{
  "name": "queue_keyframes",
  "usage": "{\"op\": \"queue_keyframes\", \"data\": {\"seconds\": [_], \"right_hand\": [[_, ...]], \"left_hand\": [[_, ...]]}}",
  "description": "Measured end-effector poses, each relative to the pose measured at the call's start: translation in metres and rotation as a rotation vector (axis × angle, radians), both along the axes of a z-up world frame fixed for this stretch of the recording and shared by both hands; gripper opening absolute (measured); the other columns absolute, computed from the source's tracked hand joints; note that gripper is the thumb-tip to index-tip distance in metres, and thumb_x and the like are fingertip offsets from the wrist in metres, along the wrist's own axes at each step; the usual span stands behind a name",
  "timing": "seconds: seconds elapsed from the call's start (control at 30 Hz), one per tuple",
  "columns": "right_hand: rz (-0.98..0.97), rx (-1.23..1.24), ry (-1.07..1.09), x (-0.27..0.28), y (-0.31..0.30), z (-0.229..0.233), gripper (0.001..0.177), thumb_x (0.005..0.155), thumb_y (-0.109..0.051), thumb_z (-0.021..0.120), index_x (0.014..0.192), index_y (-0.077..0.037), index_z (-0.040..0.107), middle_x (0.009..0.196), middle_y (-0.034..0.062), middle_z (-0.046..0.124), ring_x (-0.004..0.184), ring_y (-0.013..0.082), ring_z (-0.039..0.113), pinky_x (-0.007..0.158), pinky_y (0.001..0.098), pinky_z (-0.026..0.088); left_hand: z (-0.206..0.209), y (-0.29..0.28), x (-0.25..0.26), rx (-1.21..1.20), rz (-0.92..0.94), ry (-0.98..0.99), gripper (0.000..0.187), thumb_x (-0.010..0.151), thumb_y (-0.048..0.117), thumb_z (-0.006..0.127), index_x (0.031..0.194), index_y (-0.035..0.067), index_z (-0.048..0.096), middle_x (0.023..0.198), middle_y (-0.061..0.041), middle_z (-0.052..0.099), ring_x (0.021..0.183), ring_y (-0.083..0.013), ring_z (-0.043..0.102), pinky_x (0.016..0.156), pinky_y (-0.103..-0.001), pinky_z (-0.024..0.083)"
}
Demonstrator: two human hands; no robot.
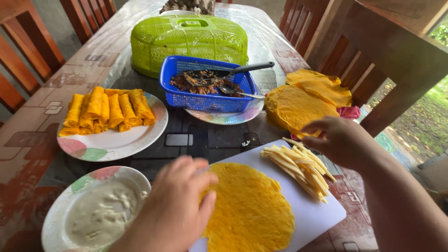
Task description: The person assembles spring rolls by placing a yellow wrapper on a cutting board, adding a spoonful of meat filling, and laying cheese sticks on top. They roll the wrapper tightly and seal the edge with a white paste before placing the finished roll on a plate. The process is repeated for multiple rolls.
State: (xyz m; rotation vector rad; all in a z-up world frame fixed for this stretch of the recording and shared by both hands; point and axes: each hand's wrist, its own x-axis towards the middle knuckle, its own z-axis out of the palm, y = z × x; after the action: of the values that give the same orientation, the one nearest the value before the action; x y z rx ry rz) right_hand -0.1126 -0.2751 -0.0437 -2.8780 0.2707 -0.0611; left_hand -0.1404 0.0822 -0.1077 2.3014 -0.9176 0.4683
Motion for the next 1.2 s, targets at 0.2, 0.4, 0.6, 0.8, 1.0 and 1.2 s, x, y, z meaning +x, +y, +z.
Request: {"op": "queue_keyframes", "data": {"seconds": [0.2, 0.4, 0.6, 0.8, 1.0, 1.2], "right_hand": [[0.446, -0.175, -0.36, 0.079, 0.057, 0.023, 0.026, 0.086, -0.032, 0.071, 0.107, -0.02, 0.082, 0.107, 0.0115, 0.077, 0.101, 0.0337, 0.07, 0.093, 0.0447, 0.053], [0.187, -0.102, -0.075, 0.168, 0.094, 0.012, 0.029, 0.091, -0.039, 0.07, 0.111, -0.02, 0.079, 0.108, 0.0117, 0.076, 0.101, 0.0322, 0.071, 0.09, 0.0434, 0.054], [0.087, -0.173, 0.109, 0.217, 0.095, -0.002, 0.036, 0.082, -0.039, 0.08, 0.11, -0.016, 0.08, 0.11, 0.0137, 0.076, 0.103, 0.0323, 0.073, 0.09, 0.0406, 0.056], [0.057, -0.383, 0.028, 0.235, 0.093, -0.008, 0.024, 0.086, -0.011, 0.069, 0.106, -0.002, 0.078, 0.114, 0.0226, 0.073, 0.108, 0.0371, 0.072, 0.088, 0.0425, 0.058], [0.02, -0.287, -0.096, 0.219, 0.11, 0.006, 0.023, 0.091, -0.008, 0.057, 0.103, 0.001, 0.074, 0.109, 0.0229, 0.073, 0.103, 0.0379, 0.072, 0.087, 0.0456, 0.057], [0.033, -0.277, -0.205, 0.24, 0.096, -0.019, 0.025, 0.095, -0.007, 0.051, 0.102, 0.008, 0.07, 0.109, 0.0236, 0.069, 0.097, 0.0382, 0.072, 0.083, 0.0467, 0.057]], "left_hand": [[0.047, -0.019, 0.076, 0.151, 0.181, -0.193, 0.024, 0.083, 0.013, 0.065, 0.104, 0.006, 0.072, 0.113, -0.014, 0.067, 0.111, -0.0361, 0.057, 0.096, -0.05, 0.045], [0.055, -0.032, 0.15, 0.239, 0.398, 0.042, 0.035, 0.081, 0.021, 0.066, 0.115, 0.013, 0.07, 0.126, -0.01, 0.062, 0.124, -0.0347, 0.052, 0.103, -0.048, 0.043], [0.044, -0.026, 0.195, 0.308, 0.477, 0.113, 0.027, 0.091, 0.015, 0.063, 0.115, 0.016, 0.073, 0.129, -0.01, 0.061, 0.129, -0.0335, 0.05, 0.106, -0.047, 0.044], [0.042, -0.023, 0.198, 0.152, 0.439, 0.214, 0.023, 0.088, 0.025, 0.067, 0.106, 0.016, 0.078, 0.124, -0.009, 0.062, 0.128, -0.0309, 0.052, 0.106, -0.042, 0.047], [0.057, -0.021, 0.2, 0.059, 0.536, 0.114, 0.037, 0.084, 0.027, 0.07, 0.115, 0.008, 0.068, 0.127, -0.013, 0.056, 0.127, -0.0328, 0.049, 0.106, -0.045, 0.043], [0.058, -0.02, 0.246, 0.049, 0.693, 0.314, 0.051, 0.087, 0.016, 0.063, 0.133, -0.003, 0.053, 0.138, -0.02, 0.046, 0.129, -0.0378, 0.046, 0.107, -0.043, 0.045]]}}
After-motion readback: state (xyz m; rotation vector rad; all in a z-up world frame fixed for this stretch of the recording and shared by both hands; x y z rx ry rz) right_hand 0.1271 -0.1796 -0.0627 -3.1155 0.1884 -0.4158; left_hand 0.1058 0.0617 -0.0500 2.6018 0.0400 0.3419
